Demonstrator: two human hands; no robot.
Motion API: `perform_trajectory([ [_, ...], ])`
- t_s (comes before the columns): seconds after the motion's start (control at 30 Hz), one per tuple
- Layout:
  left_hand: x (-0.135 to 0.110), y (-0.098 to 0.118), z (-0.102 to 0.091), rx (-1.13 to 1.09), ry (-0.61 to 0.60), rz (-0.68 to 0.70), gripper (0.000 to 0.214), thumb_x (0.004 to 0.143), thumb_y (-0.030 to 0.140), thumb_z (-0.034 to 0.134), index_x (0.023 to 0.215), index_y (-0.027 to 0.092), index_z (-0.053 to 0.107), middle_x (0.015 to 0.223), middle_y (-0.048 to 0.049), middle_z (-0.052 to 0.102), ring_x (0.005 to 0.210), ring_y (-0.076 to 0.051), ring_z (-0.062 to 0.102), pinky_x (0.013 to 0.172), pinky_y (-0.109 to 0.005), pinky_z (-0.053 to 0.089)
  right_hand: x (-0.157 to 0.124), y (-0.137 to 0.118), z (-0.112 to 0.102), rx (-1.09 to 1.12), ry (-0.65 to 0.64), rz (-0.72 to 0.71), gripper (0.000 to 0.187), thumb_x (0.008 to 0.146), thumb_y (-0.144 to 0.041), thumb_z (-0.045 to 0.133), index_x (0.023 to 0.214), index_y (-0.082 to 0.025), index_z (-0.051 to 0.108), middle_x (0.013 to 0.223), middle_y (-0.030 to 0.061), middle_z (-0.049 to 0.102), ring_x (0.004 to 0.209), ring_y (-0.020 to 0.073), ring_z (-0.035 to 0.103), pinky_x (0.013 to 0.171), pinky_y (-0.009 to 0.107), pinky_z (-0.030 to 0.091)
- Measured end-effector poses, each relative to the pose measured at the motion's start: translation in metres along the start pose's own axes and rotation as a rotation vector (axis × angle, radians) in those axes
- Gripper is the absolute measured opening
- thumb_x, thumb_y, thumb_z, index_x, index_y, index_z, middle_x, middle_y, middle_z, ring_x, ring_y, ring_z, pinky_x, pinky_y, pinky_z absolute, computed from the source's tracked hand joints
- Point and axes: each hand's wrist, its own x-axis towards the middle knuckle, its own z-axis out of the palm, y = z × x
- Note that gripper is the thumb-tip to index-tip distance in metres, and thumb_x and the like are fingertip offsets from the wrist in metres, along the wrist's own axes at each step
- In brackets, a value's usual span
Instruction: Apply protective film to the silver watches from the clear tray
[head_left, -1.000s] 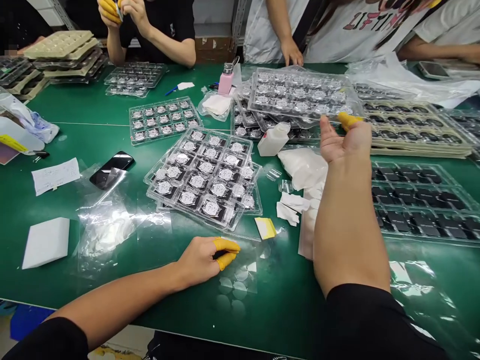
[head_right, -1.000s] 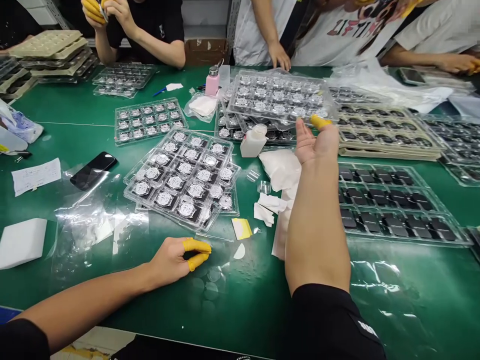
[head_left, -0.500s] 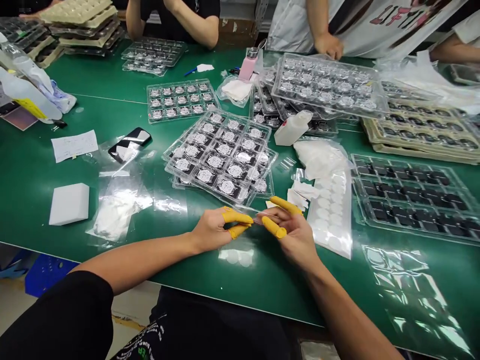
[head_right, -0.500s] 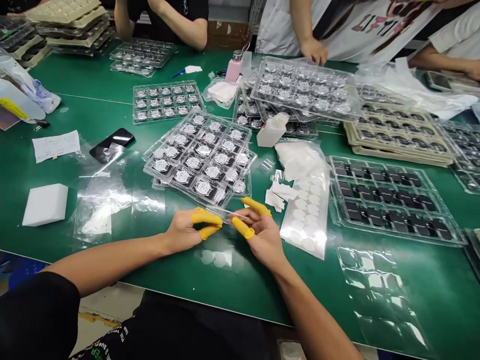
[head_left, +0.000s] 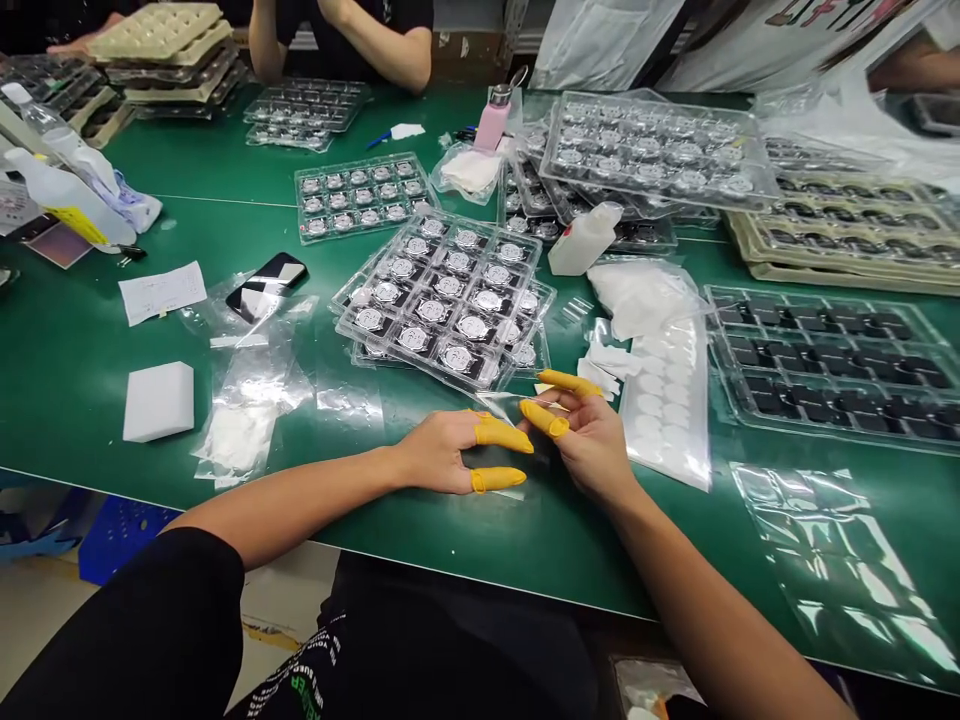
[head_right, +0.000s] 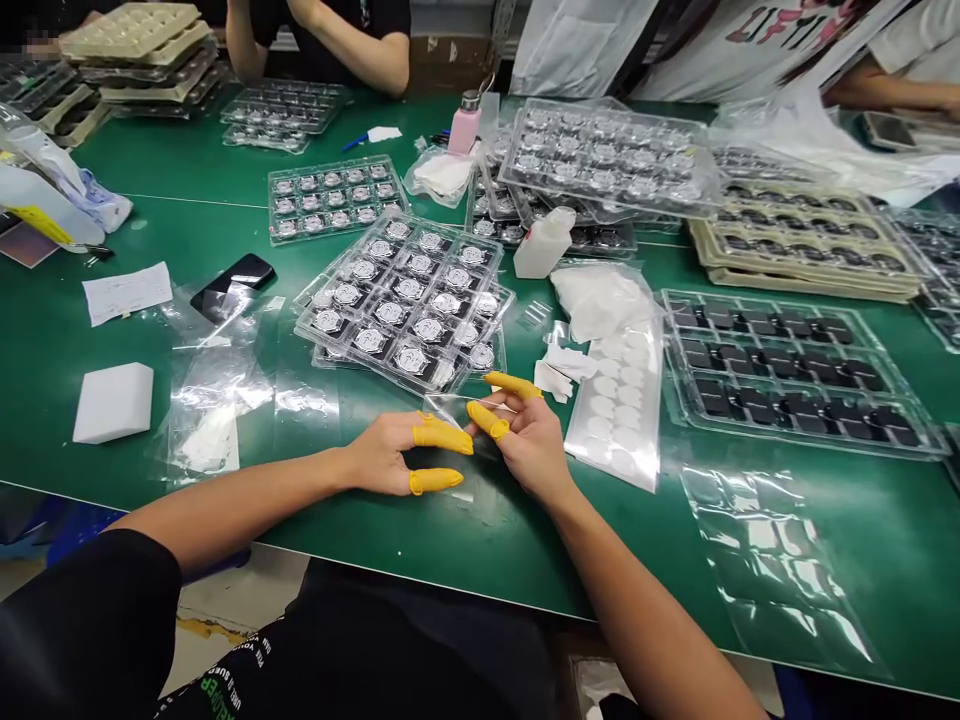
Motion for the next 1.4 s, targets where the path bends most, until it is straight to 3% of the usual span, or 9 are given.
perform_trajectory([
  [0.17,0.001,-0.001,0.001,0.008,-0.007,-0.056,0.029,0.090,0.038,0.071,0.113,0.019,0.074,0.109,-0.0062,0.080,0.101,-0.019,0.076,0.096,-0.031,0.059,0.004,-0.004,0.001,-0.142,-0.104,-0.070,0.048,0.075,-0.046,0.084,0.114,-0.028,0.063,0.084,0.0002,0.065,0.070,0.0167,0.064,0.063,0.033,0.055],
  [0.33,0.003,-0.002,0.001,0.043,0.044,-0.155,0.019,0.092,0.032,0.069,0.102,0.019,0.078,0.090,-0.0035,0.081,0.080,-0.015,0.075,0.080,-0.028,0.059,0.030,-0.032,0.014,-0.546,-0.016,-0.429,0.028,0.088,-0.045,0.070,0.110,-0.027,0.071,0.094,0.0047,0.061,0.075,0.0169,0.056,0.066,0.034,0.049],
  [0.53,0.005,0.000,-0.002,0.021,-0.035,-0.169,0.018,0.093,0.032,0.069,0.102,0.018,0.078,0.098,-0.0040,0.082,0.089,-0.017,0.076,0.086,-0.029,0.060,0.078,-0.066,0.051,-1.222,-0.358,-0.493,0.028,0.094,-0.039,0.060,0.108,-0.022,0.076,0.102,0.0105,0.058,0.072,0.0193,0.055,0.061,0.034,0.039],
  [0.67,0.005,0.000,-0.003,0.029,-0.049,-0.185,0.017,0.093,0.030,0.068,0.103,0.019,0.078,0.100,-0.0038,0.081,0.090,-0.017,0.076,0.087,-0.030,0.061,0.092,-0.074,0.054,-1.335,-0.480,-0.439,0.025,0.093,-0.037,0.061,0.106,-0.019,0.073,0.109,0.0115,0.054,0.069,0.0177,0.053,0.060,0.033,0.037],
  [0.83,0.006,0.003,-0.004,0.012,-0.050,-0.217,0.015,0.093,0.028,0.067,0.100,0.021,0.078,0.102,-0.0021,0.082,0.093,-0.017,0.077,0.089,-0.029,0.060,0.095,-0.080,0.050,-1.104,-0.536,-0.374,0.019,0.085,-0.036,0.071,0.090,-0.019,0.065,0.094,0.0068,0.062,0.071,0.0171,0.055,0.064,0.031,0.040],
  [1.0,0.009,0.009,-0.005,-0.109,0.057,-0.392,0.028,0.089,0.029,0.071,0.115,0.016,0.074,0.100,-0.0043,0.082,0.092,-0.018,0.078,0.089,-0.029,0.062,0.061,-0.073,0.038,-0.504,-0.233,-0.176,0.042,0.077,-0.040,0.081,0.107,-0.022,0.059,0.077,-0.0004,0.064,0.063,0.0143,0.056,0.059,0.029,0.043],
  [1.13,0.010,0.012,-0.003,-0.155,0.145,-0.494,0.042,0.083,0.030,0.078,0.122,0.016,0.069,0.102,-0.0058,0.082,0.095,-0.020,0.079,0.092,-0.034,0.064,0.019,-0.050,0.022,-0.089,-0.159,0.051,0.058,0.067,-0.049,0.089,0.108,-0.023,0.057,0.069,-0.0043,0.060,0.051,0.0096,0.047,0.043,0.023,0.033],
  [1.23,0.008,0.013,-0.001,-0.106,0.179,-0.494,0.051,0.080,0.031,0.081,0.127,0.017,0.067,0.110,-0.0073,0.081,0.103,-0.022,0.078,0.100,-0.038,0.062,0.005,-0.033,0.018,0.018,-0.099,0.167,0.056,0.063,-0.049,0.090,0.102,-0.023,0.061,0.065,-0.0054,0.057,0.047,0.0080,0.044,0.039,0.021,0.030],
  [1.4,0.004,0.015,0.001,-0.047,0.263,-0.581,0.050,0.082,0.036,0.079,0.126,0.016,0.070,0.119,-0.0094,0.078,0.107,-0.024,0.076,0.104,-0.041,0.060,0.012,-0.027,0.016,0.109,0.009,0.190,0.054,0.060,-0.044,0.093,0.100,-0.022,0.065,0.068,-0.0053,0.057,0.046,0.0057,0.042,0.038,0.019,0.027],
])
